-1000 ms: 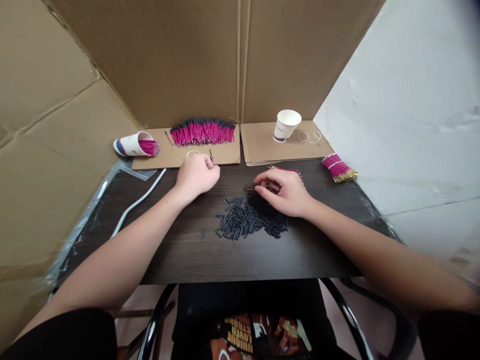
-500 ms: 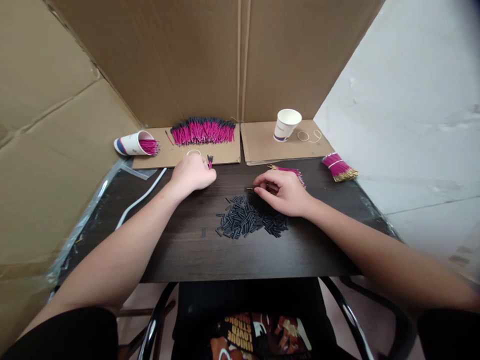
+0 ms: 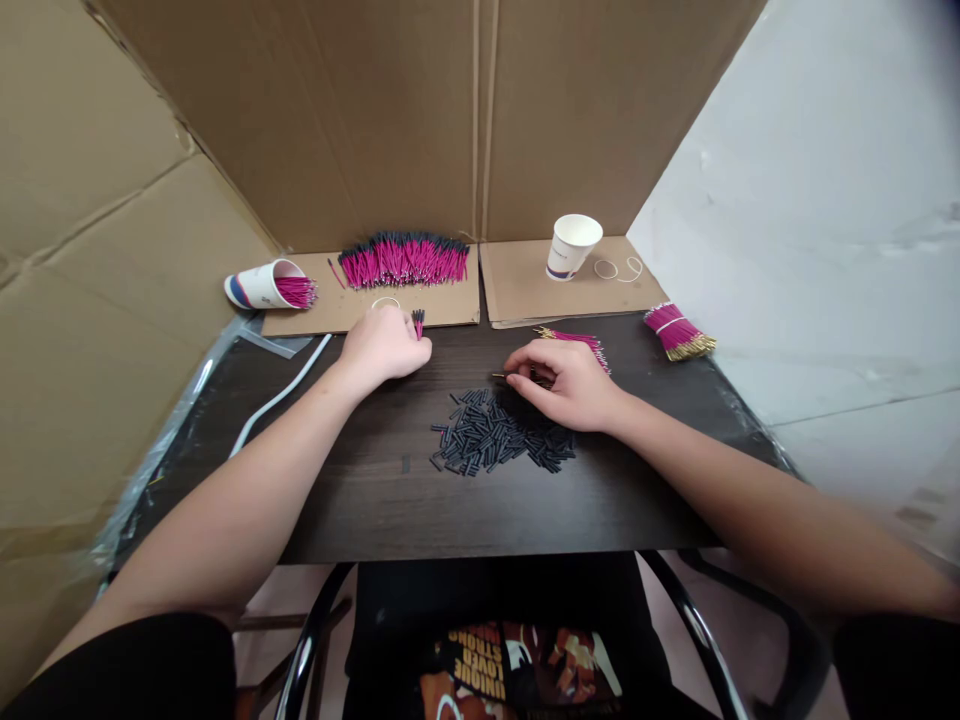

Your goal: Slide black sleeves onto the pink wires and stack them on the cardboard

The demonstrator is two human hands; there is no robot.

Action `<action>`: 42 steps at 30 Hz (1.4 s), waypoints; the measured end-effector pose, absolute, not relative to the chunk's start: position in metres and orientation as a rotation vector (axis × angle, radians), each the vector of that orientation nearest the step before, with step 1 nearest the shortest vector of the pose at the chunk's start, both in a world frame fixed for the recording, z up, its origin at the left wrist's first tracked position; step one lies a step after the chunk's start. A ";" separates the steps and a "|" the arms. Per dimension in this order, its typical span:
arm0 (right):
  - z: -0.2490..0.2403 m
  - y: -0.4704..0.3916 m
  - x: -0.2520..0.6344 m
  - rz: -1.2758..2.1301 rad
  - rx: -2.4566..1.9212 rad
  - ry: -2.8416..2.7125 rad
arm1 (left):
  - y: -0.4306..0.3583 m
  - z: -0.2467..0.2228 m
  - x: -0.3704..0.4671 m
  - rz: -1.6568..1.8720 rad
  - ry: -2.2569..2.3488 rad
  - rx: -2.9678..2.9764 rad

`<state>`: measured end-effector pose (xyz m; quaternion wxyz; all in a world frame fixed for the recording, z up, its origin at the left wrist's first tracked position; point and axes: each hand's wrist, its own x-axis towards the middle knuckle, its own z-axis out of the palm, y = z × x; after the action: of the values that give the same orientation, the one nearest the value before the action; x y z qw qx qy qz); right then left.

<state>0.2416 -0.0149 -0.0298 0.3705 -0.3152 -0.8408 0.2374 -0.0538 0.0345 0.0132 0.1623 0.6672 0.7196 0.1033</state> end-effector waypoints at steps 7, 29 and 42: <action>-0.029 -0.010 0.249 0.455 -0.840 -2.249 | 0.034 0.013 -0.053 0.373 2.048 1.883; -0.033 -0.004 0.256 0.403 -0.940 -2.440 | 0.003 -0.018 -0.020 0.558 1.141 2.210; -0.036 -0.004 0.247 0.376 -0.970 -2.098 | 0.001 -0.035 -0.010 0.654 1.093 2.270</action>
<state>0.2467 -0.0042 -0.0362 0.3892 -0.3817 -0.8252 0.1479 -0.0099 0.0014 -0.0348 0.2662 0.8406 0.4048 0.2423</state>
